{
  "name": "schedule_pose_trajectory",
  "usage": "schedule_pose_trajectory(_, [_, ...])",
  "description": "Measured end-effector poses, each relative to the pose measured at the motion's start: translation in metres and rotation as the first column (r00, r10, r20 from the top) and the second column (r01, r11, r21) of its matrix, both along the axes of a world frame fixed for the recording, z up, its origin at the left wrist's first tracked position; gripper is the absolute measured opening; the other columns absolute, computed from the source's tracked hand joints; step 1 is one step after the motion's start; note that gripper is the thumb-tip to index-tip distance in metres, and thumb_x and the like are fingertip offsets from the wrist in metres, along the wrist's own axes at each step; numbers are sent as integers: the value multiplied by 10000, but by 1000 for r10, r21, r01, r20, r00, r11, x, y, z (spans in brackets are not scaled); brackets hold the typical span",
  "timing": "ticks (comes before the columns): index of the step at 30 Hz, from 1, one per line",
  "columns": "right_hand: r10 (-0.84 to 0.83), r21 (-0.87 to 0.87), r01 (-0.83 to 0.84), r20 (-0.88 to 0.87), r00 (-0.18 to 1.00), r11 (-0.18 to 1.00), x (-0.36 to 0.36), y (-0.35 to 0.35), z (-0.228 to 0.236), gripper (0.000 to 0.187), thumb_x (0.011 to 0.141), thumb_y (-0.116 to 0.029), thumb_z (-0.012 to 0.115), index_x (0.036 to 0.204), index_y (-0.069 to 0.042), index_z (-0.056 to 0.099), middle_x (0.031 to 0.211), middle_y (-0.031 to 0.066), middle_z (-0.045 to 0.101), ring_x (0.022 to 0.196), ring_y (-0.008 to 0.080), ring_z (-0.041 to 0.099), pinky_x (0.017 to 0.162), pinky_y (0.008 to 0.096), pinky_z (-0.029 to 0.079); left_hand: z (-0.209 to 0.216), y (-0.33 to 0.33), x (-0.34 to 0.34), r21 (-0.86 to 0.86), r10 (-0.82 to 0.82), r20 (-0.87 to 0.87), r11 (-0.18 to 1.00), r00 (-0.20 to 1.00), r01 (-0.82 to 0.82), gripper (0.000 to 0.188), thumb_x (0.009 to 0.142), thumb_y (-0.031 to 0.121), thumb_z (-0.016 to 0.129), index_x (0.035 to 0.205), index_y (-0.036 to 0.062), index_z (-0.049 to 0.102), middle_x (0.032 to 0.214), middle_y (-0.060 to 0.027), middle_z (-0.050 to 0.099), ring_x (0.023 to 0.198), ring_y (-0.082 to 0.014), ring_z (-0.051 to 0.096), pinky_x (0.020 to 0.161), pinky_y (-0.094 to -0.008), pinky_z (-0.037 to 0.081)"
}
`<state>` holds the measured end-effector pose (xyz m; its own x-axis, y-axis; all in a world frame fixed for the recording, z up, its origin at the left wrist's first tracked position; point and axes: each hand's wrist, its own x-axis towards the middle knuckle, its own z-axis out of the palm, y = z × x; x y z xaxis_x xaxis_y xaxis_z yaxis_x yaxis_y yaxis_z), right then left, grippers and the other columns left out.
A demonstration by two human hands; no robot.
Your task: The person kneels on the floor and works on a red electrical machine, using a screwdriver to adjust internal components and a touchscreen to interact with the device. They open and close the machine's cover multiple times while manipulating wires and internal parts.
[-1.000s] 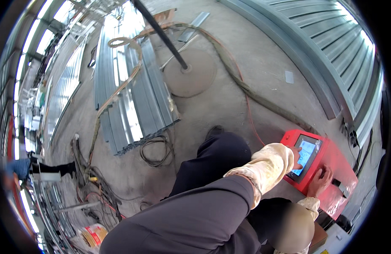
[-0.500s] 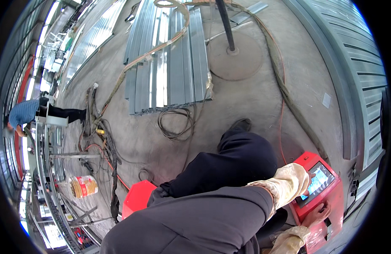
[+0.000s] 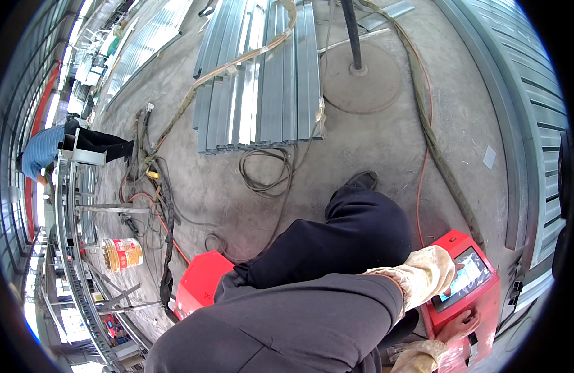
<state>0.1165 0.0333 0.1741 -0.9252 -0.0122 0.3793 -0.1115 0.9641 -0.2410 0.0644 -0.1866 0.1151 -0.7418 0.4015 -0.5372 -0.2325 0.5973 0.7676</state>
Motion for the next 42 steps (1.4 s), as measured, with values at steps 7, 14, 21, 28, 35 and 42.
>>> schedule_pose_trajectory(7, [-15,15,15,-5,1000,1000,3,11,-5,286,997,-144,589,1208,42,641,1220,222,637,1114,384,610,974,473,504,29,-12,3,-82,-88,-149,994,985,76,665,684,446,814,1222,61,743,1625,-133,372,1463,-342,372,1207,-499,321])
schedule_pose_trajectory(14, [16,19,-16,-35,999,1000,-1,12,-7,275,1000,-138,591,1206,36,643,1206,218,646,1106,380,617,959,468,510,-3,4,2,3,-21,-151,1000,988,21,627,683,445,811,1169,50,767,1621,-145,380,1426,-341,415,1175,-497,366])
schedule_pose_trajectory(21, [-2,8,2,-30,1000,1000,2,5,2,263,988,-118,593,1194,36,646,1181,211,657,1094,383,616,968,475,500,-4,-3,4,79,2,-268,997,964,19,535,680,354,795,1104,28,784,1587,-165,425,1440,-355,410,1161,-467,397])
schedule_pose_trajectory(28, [-51,13,52,-56,997,999,3,-17,12,274,935,-88,588,1181,16,647,1185,201,654,1110,392,603,984,511,473,31,-50,7,104,-57,-346,990,937,99,432,706,302,765,1017,4,735,1457,-243,493,1344,-385,487,1052,-507,449])
schedule_pose_trajectory(35, [-163,-95,173,102,981,980,0,-42,32,329,885,-85,585,1211,-46,607,1244,180,607,1200,386,545,1048,510,420,102,-167,55,-24,-261,-170,965,950,261,306,753,297,763,798,84,548,955,-107,585,943,-367,602,744,-515,452])
schedule_pose_trajectory(42, [-64,-130,202,672,738,971,-2,-30,75,376,909,-192,627,1254,-46,592,1328,225,574,1280,421,509,1065,514,428,271,-305,103,-545,-709,-160,644,687,537,385,776,399,759,1046,130,703,1135,-35,661,1120,-281,581,937,-464,430])
